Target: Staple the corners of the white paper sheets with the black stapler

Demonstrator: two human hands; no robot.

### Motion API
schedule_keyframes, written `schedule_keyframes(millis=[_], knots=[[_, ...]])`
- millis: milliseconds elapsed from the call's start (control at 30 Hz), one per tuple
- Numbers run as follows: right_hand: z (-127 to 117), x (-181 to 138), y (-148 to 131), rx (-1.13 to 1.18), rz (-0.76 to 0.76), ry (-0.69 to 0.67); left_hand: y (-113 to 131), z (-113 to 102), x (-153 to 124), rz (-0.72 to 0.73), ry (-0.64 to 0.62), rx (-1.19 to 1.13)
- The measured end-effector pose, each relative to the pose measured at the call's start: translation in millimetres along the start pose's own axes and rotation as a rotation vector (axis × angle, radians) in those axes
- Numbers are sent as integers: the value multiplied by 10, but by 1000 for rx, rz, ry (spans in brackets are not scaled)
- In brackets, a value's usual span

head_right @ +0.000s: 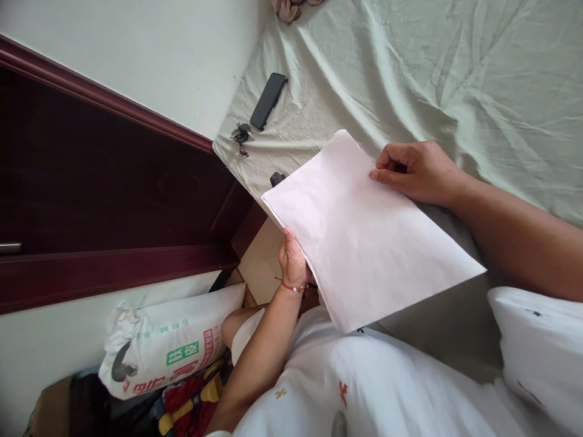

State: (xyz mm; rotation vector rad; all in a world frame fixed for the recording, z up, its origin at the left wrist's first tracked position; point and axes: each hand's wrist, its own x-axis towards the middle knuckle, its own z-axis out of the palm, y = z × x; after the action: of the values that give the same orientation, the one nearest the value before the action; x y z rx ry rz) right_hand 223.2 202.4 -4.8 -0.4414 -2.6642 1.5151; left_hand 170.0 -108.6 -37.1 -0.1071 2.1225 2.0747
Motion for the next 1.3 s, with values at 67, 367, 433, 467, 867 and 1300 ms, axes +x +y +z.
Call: schedule_keyframes(millis=[67,367,433,467,867,1300], knots=[[2,-4,11,-12,-7,-12,20,23,-9,1,-17,-6],[8,4,41,-19,4,-38,54,51,-41,-14,-88,-52],[10,9,49,-29,2,-40,64,61,-50,-3,-108,-38],[10,10,51,-35,1,-42,70,66,-53,3,-113,-28],[7,0,38,-24,13,-36,54,49,-49,4,-36,37],[3,-9,38,-21,-6,-100,14,45,-41,-37,10,29]])
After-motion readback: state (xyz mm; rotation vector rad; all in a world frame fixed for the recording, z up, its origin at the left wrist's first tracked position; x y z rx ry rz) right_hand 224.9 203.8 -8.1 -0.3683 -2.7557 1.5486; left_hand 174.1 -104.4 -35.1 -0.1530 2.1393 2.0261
